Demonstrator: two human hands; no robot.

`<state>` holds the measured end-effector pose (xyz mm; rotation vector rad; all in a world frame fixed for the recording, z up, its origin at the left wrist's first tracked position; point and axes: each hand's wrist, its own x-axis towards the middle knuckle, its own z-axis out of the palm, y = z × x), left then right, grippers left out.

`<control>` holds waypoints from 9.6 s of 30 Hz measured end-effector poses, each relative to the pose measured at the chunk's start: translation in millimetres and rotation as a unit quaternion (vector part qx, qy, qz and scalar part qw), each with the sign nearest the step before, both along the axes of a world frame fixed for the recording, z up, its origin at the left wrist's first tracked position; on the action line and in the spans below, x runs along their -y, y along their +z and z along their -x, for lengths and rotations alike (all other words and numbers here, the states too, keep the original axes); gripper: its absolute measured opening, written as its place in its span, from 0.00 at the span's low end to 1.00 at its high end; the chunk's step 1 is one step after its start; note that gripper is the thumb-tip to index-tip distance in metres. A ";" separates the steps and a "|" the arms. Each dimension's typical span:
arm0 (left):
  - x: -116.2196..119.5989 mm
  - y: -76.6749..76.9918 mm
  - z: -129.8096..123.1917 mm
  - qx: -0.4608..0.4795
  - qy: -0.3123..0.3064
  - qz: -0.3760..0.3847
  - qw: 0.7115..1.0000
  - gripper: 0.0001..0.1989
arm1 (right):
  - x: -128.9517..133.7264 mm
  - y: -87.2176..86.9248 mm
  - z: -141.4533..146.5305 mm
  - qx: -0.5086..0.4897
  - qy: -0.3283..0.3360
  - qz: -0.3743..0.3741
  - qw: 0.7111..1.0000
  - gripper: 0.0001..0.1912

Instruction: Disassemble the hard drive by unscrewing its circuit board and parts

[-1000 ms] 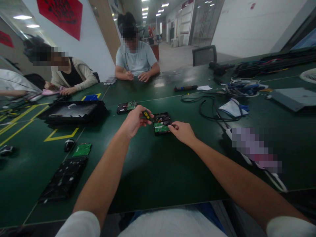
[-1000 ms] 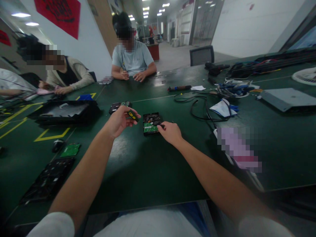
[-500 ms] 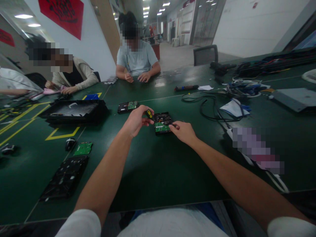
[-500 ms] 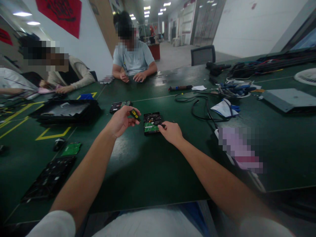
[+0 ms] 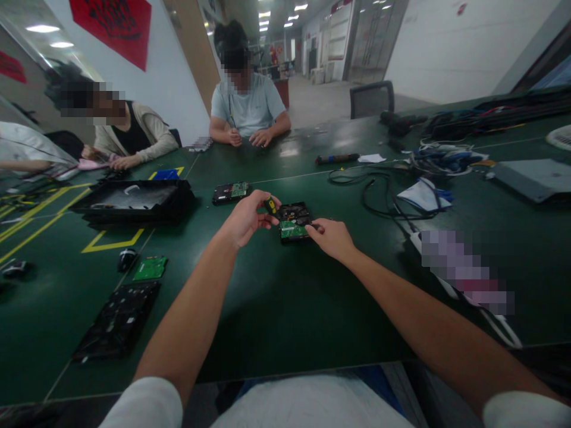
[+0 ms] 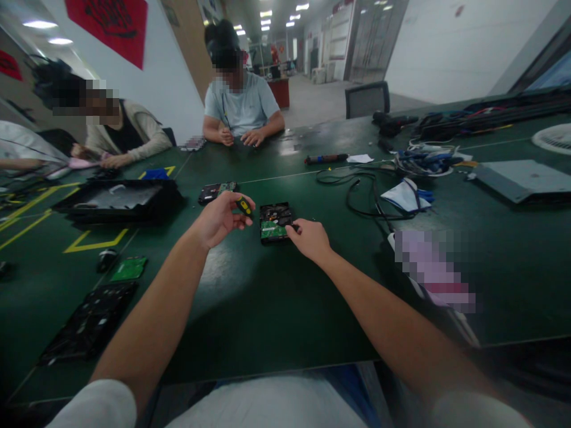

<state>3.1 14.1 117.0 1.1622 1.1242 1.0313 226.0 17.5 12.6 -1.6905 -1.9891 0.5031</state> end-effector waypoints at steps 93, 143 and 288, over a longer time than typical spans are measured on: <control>0.8 -4.8 -4.0 0.007 0.002 0.019 1.000 0.14 | -2.0 -6.5 -0.8 -0.011 -0.007 -0.015 1.000 0.17; -3.4 -7.4 -0.6 0.035 0.007 0.039 0.999 0.12 | -2.6 -8.0 -1.5 -0.015 -0.008 -0.016 1.000 0.17; -19.5 -53.9 7.1 -0.354 0.085 -0.482 0.797 0.21 | -4.2 -10.1 -3.7 0.003 0.002 -0.018 1.000 0.19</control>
